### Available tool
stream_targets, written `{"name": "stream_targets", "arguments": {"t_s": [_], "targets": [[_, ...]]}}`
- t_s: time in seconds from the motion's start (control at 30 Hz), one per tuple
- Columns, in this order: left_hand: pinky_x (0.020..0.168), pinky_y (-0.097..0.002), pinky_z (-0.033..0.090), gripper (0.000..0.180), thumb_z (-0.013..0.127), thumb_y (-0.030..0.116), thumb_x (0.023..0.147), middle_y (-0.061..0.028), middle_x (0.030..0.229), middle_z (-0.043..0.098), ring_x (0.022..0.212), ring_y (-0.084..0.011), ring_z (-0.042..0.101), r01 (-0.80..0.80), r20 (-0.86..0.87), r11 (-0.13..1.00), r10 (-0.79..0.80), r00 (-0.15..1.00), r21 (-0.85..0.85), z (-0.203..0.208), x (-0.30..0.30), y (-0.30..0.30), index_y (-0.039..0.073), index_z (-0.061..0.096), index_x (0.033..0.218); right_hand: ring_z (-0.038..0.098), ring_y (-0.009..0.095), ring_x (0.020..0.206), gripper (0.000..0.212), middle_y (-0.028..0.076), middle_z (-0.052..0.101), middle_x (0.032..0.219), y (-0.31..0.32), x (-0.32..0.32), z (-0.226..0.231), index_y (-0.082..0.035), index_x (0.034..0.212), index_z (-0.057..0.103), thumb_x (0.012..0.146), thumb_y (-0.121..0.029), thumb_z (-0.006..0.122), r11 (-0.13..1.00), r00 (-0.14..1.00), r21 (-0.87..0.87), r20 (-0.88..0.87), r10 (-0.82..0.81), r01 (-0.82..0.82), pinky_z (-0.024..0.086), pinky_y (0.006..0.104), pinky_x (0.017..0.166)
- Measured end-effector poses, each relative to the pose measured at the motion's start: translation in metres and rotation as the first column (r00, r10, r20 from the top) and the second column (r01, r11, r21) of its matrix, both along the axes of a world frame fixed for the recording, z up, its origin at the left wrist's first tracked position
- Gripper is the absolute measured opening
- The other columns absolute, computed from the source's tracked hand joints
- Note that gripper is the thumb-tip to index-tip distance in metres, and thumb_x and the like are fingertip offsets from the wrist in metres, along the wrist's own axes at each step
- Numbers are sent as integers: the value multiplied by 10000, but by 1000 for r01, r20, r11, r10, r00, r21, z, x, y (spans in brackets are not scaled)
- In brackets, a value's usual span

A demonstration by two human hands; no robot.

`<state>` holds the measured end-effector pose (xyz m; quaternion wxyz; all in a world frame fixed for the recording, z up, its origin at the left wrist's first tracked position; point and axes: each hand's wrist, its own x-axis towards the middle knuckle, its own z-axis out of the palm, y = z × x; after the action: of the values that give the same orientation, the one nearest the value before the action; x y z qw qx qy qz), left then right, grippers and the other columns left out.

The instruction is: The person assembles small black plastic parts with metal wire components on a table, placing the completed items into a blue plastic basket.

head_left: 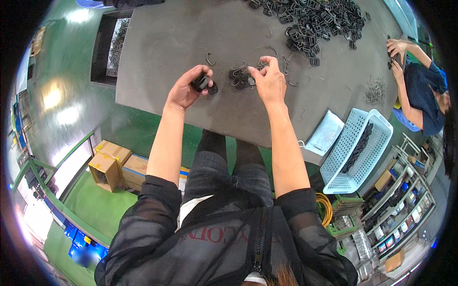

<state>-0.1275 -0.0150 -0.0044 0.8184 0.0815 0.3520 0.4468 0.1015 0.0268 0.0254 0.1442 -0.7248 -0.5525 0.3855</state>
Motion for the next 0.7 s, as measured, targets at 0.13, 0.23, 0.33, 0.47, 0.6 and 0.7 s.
{"name": "stream_targets", "arguments": {"t_s": [0.13, 0.23, 0.33, 0.47, 0.6, 0.7], "targets": [[507, -214, 454, 204, 566, 286, 884, -19, 871, 567, 725, -125, 569, -38, -150, 996, 25, 988, -81, 5, -1, -11, 91, 570, 943, 641, 328, 804, 438, 149, 654, 819, -14, -16, -14, -104, 1009, 502, 702, -327, 720, 919, 875, -125, 283, 394, -373, 497, 423, 688], [509, -208, 428, 193, 572, 255, 884, -4, 810, 573, 682, -117, 553, 68, -465, 989, -121, 877, -130, -2, 2, -17, 88, 574, 983, 641, 324, 797, 388, 152, 655, 785, -11, -25, -23, -91, 972, 540, 705, -313, 713, 910, 858, -61, 312, 407, -410, 497, 423, 684], [547, -284, 430, 223, 600, 157, 844, -29, 720, 552, 637, -131, 542, 197, -923, 980, -63, 379, 14, -1, 20, -30, 90, 564, 1054, 646, 261, 763, 292, 106, 667, 801, 15, -5, -17, -67, 923, 654, 746, -300, 650, 994, 994, 6, -27, 108, -108, 488, 380, 694], [616, -356, 448, 332, 643, 169, 795, -78, 769, 574, 682, -232, 569, 383, -996, 924, 40, -77, 8, -5, 36, -39, 95, 511, 1091, 636, 291, 821, 354, 133, 666, 880, 40, 34, -19, -100, 1042, 629, 762, -315, 651, 982, 984, -123, 86, 156, -145, 478, 391, 747], [623, -376, 448, 311, 661, 202, 779, -92, 804, 593, 696, -289, 560, 454, -979, 888, 149, -140, 70, -14, 36, -39, 82, 498, 1015, 617, 337, 873, 332, 137, 655, 916, 34, 22, -9, -126, 1021, 594, 766, -332, 654, 985, 913, -11, 374, 165, -174, 471, 435, 755], [592, -344, 447, 250, 664, 177, 774, -80, 773, 596, 676, -246, 566, 547, -992, 834, 117, -38, 77, -15, 28, -30, 67, 520, 947, 613, 337, 893, 304, 142, 652, 883, 35, 8, 2, -127, 964, 556, 757, -318, 671, 973, 899, -88, 373, 229, -212, 462, 454, 759]]}}
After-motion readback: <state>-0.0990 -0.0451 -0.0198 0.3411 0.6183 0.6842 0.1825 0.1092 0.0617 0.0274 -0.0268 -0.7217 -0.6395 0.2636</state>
